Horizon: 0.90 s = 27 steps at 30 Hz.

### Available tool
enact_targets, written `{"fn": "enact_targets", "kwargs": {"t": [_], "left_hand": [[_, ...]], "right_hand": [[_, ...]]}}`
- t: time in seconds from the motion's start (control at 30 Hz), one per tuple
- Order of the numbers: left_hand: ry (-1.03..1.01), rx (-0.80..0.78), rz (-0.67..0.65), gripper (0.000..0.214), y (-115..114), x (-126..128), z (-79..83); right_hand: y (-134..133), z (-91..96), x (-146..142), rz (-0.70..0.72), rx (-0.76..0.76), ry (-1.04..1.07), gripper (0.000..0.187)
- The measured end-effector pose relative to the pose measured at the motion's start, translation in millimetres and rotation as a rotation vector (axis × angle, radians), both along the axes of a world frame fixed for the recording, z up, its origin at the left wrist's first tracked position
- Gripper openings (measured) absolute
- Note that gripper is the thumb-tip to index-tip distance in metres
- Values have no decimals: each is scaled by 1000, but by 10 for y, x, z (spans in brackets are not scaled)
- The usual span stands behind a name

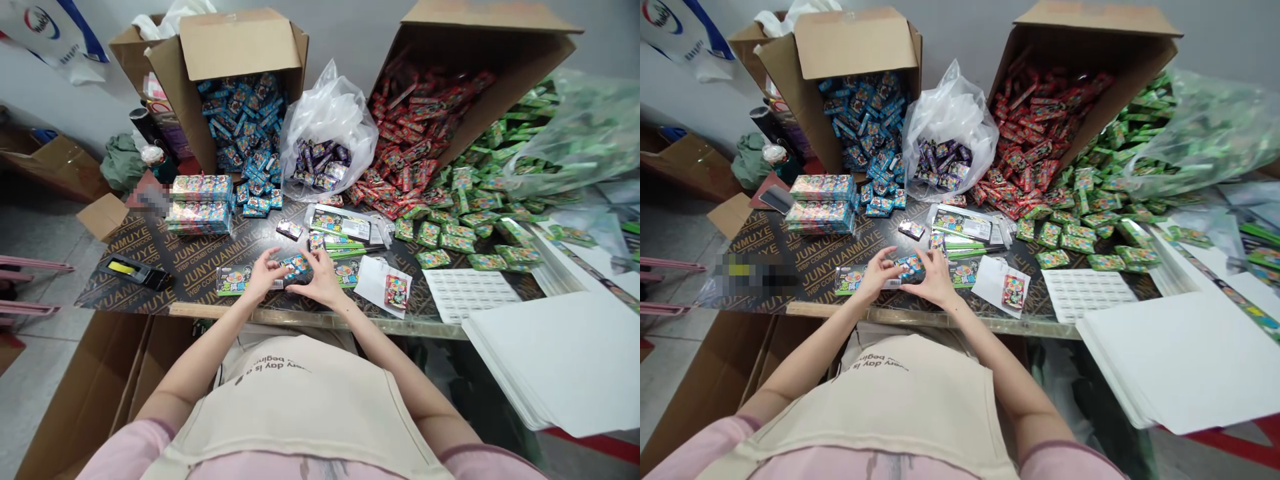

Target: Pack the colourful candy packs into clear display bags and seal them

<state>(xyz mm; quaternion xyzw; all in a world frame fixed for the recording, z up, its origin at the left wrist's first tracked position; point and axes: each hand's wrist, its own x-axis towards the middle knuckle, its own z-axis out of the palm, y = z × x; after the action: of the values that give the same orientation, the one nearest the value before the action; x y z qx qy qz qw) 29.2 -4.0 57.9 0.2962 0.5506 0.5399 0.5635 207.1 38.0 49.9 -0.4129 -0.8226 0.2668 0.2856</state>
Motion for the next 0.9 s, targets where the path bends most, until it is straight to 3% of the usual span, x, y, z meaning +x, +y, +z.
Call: {"fn": "enact_targets", "kwargs": {"t": [0.07,0.13,0.3,0.4,0.47,0.53,0.63,0.7,0.77,0.9], "left_hand": [[-13,-30,83,86,35,-73,34],[-48,-75,86,89,46,-148,69],[-145,-117,9,90,-20,-47,64],[-108,-107,-10,90,-64,44,-16],[36,-69,-57,86,-91,-13,-74],[334,39,-163,78,-122,-166,-125],[931,176,-444,86,-177,-443,-202],[1204,186,-605,99,-204,-563,-263],[1308,208,-666,104,-215,-611,-321],[1268,318,-628,110,-208,-620,-351]], "right_hand": [[-36,41,64,72,-42,-26,51],[-61,89,131,144,-55,-30,44],[-113,152,99,277,43,-89,99],[-146,131,13,286,66,-71,92],[-145,99,9,232,86,-44,84],[-116,48,56,143,129,-26,78],[-46,-66,157,25,185,-46,72],[-16,-150,194,20,190,-85,70],[-14,-218,195,54,181,-110,71],[-62,-269,159,110,95,-83,79]]}}
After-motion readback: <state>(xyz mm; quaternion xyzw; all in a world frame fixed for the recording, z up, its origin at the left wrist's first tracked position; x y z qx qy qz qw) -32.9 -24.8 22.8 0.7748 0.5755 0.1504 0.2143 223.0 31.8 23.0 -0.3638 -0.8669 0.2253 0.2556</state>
